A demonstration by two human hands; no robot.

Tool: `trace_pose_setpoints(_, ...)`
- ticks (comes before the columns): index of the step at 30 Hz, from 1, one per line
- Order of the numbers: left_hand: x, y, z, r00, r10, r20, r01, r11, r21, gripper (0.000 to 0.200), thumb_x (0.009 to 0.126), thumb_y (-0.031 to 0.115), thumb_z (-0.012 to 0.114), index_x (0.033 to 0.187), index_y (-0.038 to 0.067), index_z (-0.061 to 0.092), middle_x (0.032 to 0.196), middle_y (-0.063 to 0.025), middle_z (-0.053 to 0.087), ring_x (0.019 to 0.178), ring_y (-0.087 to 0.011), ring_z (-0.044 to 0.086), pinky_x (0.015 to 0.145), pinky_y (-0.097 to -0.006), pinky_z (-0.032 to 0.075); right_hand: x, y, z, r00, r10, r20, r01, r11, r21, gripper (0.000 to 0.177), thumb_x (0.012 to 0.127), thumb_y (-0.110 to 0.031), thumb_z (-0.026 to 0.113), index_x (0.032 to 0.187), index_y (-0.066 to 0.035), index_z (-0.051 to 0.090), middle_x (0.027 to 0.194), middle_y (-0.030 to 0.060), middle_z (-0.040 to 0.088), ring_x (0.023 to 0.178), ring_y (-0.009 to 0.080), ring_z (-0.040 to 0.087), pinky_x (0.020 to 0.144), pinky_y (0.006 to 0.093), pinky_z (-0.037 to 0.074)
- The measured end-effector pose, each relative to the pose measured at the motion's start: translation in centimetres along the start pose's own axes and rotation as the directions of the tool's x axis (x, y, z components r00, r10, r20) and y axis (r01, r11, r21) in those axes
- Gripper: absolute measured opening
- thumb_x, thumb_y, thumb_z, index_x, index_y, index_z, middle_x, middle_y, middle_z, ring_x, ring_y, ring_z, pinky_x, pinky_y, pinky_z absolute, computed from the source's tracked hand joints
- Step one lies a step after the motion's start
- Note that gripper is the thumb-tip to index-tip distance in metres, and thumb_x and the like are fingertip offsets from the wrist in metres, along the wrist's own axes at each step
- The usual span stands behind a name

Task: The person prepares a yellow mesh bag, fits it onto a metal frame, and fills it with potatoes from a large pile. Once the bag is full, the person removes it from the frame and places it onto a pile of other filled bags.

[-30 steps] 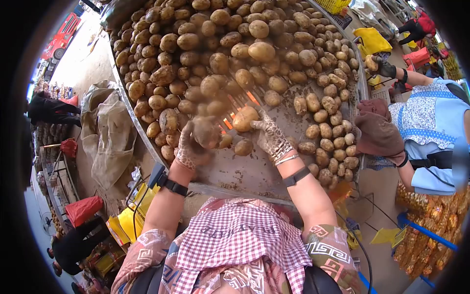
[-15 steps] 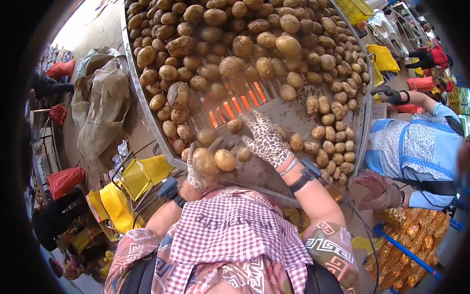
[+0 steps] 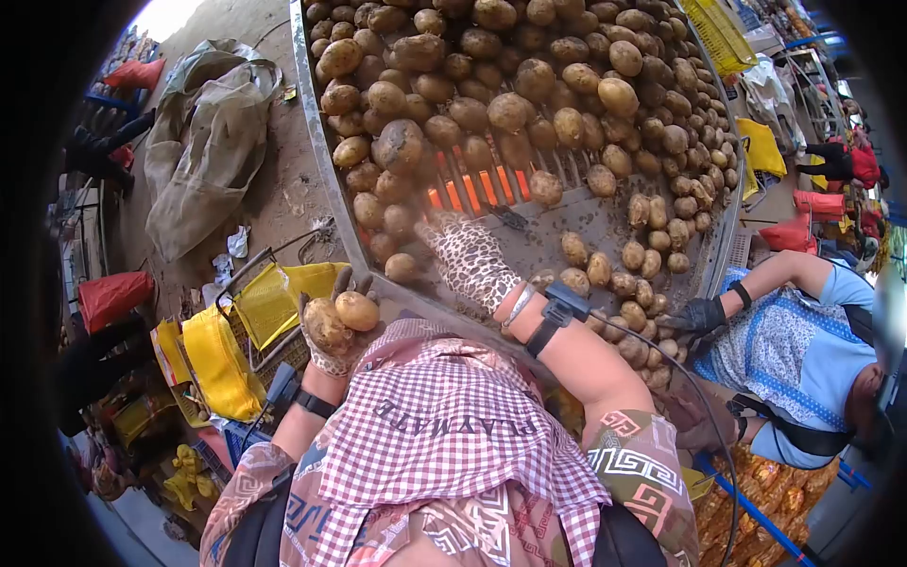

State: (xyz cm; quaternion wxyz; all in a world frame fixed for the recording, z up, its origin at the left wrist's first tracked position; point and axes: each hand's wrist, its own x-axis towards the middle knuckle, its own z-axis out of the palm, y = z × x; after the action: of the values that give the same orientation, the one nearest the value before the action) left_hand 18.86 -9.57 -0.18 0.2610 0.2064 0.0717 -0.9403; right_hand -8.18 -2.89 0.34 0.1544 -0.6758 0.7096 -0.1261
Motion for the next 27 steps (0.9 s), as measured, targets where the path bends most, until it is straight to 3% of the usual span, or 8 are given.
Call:
trace_pose_setpoints(6,-1.1,1.4,0.1,1.000,-0.018,0.023,0.020,0.993,-0.119,0.090,0.080,0.072,0.048,0.148,0.014,0.030,0.146,-0.0241,0.034,0.119,-0.0433,0.051,0.088,-0.0650,0.047,1.2,-0.1,-2.2,0.954,0.249,0.169,-0.299,0.726,0.619,0.044,0.089,-0.026,0.062,0.128,-0.007,0.054,0.118,0.0162,0.061,0.109,0.0282,0.060,0.087,0.0366,0.052)
trace_pose_setpoints(7,-1.1,2.0,-0.4,0.998,-0.017,0.065,0.025,0.990,-0.136,0.091,0.080,0.072,0.048,0.148,0.014,0.030,0.146,-0.0234,0.034,0.119,-0.0434,0.051,0.087,-0.0647,0.048,1.3,-0.9,-3.4,0.885,0.113,0.452,-0.464,0.144,0.874,0.045,0.091,-0.032,0.058,0.128,-0.007,0.053,0.113,0.0136,0.063,0.102,0.0246,0.063,0.075,0.0324,0.052)
trace_pose_setpoints(8,-1.2,2.4,-0.6,0.998,0.028,0.048,-0.019,0.985,-0.173,0.091,0.079,0.073,0.049,0.147,0.015,0.032,0.145,-0.0222,0.036,0.119,-0.0443,0.049,0.089,-0.0653,0.046,2.1,-2.1,-3.6,0.793,-0.193,0.578,-0.593,-0.464,0.658,0.047,0.094,-0.037,0.055,0.129,-0.007,0.052,0.107,0.0110,0.065,0.094,0.0210,0.066,0.064,0.0282,0.053)
trace_pose_setpoints(11,-2.6,4.4,-3.2,0.964,0.266,-0.028,-0.267,0.962,-0.053,0.087,0.080,0.073,0.050,0.143,0.015,0.037,0.145,-0.0158,0.039,0.125,-0.0371,0.047,0.097,-0.0664,0.038,5.1,-7.2,-1.4,0.748,-0.171,0.642,-0.645,-0.419,0.640,0.051,0.095,-0.044,0.051,0.128,-0.005,0.051,0.105,0.0111,0.066,0.075,0.0191,0.068,0.055,0.0230,0.052)
trace_pose_setpoints(12,-3.6,4.8,-2.0,0.881,0.461,0.105,-0.374,0.545,0.750,0.081,0.080,0.071,0.052,0.139,0.017,0.042,0.144,-0.0095,0.043,0.129,-0.0265,0.044,0.106,-0.0639,0.027,6.5,-9.5,0.1,0.751,-0.145,0.644,-0.644,-0.376,0.667,0.051,0.095,-0.044,0.052,0.128,-0.005,0.051,0.101,0.0097,0.066,0.075,0.0192,0.066,0.052,0.0222,0.050)
trace_pose_setpoints(19,-9.9,16.4,-7.6,0.913,0.377,-0.158,-0.374,0.926,0.050,0.083,0.087,0.068,0.041,0.141,0.005,0.036,0.143,-0.0183,0.041,0.131,-0.0373,0.041,0.108,-0.0606,0.032,13.4,-21.3,10.1,0.680,-0.335,0.653,-0.695,-0.009,0.719,0.049,0.095,-0.035,0.056,0.135,-0.008,0.046,0.117,0.0137,0.058,0.102,0.0266,0.061,0.077,0.0389,0.055)
trace_pose_setpoints(24,-8.7,22.6,-16.9,0.659,0.466,-0.590,-0.395,0.882,0.255,0.048,0.089,0.051,0.057,0.112,0.008,0.057,0.111,-0.0122,0.062,0.102,-0.0284,0.060,0.081,-0.0440,0.055,12.4,-23.8,10.5,0.845,-0.404,0.351,-0.026,0.624,0.781,0.059,0.093,-0.030,0.058,0.142,-0.004,0.038,0.134,0.0237,0.048,0.124,0.0330,0.049,0.105,0.0379,0.040)
trace_pose_setpoints(27,-6.7,22.4,-17.5,0.607,0.526,-0.596,-0.140,0.809,0.571,0.055,0.090,0.048,0.057,0.133,0.014,0.051,0.137,-0.0085,0.050,0.125,-0.0256,0.047,0.104,-0.0454,0.037,8.9,-19.7,8.8,0.860,-0.416,0.295,0.065,0.664,0.745,0.047,0.091,-0.023,0.061,0.132,-0.004,0.050,0.126,0.0208,0.055,0.115,0.0345,0.055,0.099,0.0394,0.044)
